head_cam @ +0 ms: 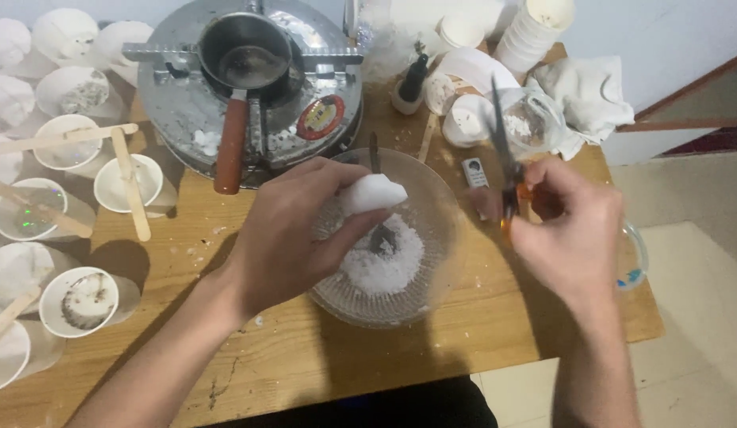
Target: Preparing a wax base by cutting a solid material with scissors into a bowl of powder and stirring the mixture.
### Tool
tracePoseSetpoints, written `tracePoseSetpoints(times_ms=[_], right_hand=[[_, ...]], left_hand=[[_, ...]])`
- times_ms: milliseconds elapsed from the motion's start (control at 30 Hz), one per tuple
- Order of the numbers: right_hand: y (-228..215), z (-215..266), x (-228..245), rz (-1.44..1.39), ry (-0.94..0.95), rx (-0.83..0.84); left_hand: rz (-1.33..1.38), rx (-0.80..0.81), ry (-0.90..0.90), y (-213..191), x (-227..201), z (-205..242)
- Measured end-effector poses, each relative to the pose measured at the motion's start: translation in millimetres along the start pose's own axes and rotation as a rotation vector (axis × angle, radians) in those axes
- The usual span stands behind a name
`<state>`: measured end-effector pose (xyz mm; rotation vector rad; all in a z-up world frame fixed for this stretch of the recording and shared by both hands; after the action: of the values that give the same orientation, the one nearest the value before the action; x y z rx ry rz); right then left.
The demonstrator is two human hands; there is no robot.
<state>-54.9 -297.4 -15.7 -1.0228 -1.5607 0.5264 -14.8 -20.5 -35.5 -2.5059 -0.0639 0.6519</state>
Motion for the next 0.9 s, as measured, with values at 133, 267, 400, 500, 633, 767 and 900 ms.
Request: tracePoseSetpoints(times_ms=[133,267,400,500,633,767,900], right_hand=[[4.4,-22.5,2.0,-0.009,-0.304,0.174],[5.8,-37.8,16.9,0.248,-0.46,0.179],[9.6,-43.4,29.3,0.34,-0.575,0.104],[10.9,-44.9,27.4,0.498,-0.62,0.045],[10.8,-50.0,19.5,0.559,-0.64,0.003],[13.4,-48.5,21.1,0.533,-0.695,0.001],[21.5,-44.4,11.9,0.453,-0.736,-0.002]], left_hand=[[0.012,-0.016,0.002,-2.5,1.1,-0.4],[0.02,0.023,-0.092,-1.6,8.5,2.4],[0.012,0.099,-0.157,-5.0,15.1,5.6],[0.025,0.042,-0.064,-8.3,15.5,3.5],[0.067,-0.035,0.01,-15.2,12.7,-4.0],[0.073,-0.066,0.044,-14.0,16.1,-2.4],[0.024,-0.043,0.019,-7.9,23.8,4.1]])
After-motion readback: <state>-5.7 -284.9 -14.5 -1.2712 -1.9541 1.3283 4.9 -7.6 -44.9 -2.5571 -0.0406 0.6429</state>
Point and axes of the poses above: each hand's wrist, its own z-axis away from the middle knuckle, its own y-axis out of the palm, x = y × z, the point moved 1 cm from there along -z, towards the middle knuckle, and after that the axes turned 13 degrees about y, right-handed, at the moved point
